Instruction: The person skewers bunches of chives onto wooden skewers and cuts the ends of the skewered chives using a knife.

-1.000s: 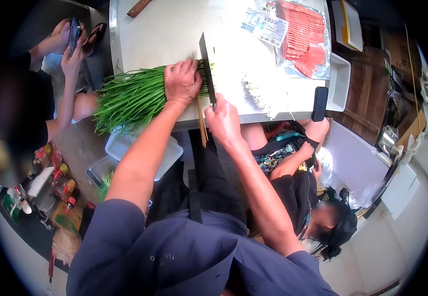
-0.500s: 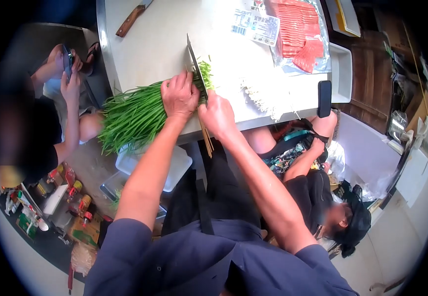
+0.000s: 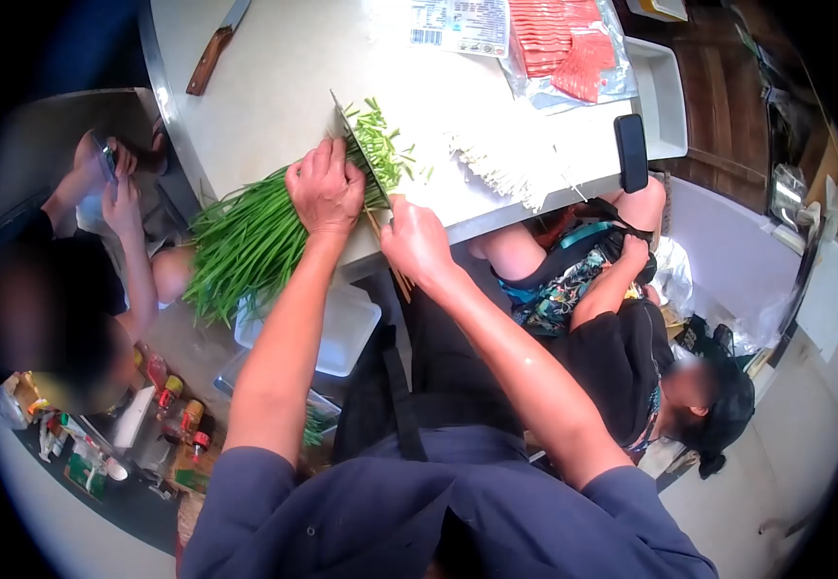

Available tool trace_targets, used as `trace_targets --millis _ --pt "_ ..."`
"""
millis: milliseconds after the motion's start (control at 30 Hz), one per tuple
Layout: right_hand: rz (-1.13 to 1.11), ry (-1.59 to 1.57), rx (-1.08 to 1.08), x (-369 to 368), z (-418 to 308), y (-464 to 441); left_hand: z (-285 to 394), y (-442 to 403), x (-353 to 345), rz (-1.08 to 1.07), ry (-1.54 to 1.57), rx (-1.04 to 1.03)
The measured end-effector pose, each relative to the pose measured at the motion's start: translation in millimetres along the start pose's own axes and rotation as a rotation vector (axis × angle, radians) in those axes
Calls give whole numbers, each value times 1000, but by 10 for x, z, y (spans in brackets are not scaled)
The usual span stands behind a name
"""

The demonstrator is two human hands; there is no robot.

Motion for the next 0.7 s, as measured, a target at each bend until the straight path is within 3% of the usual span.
trace_targets --millis 700 --pt "0 -1 -65 -128 188 -62 47 49 -17 10 -68 -37"
Point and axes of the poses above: each hand's wrist, its own y-axis away from the middle knuckle, its own x-axis out of the back of the hand, z = x × y, the point moved 9 cm from there along -y, towards the middle knuckle, and after that the axes turned 11 degrees about -y, right-handed, at the moved point
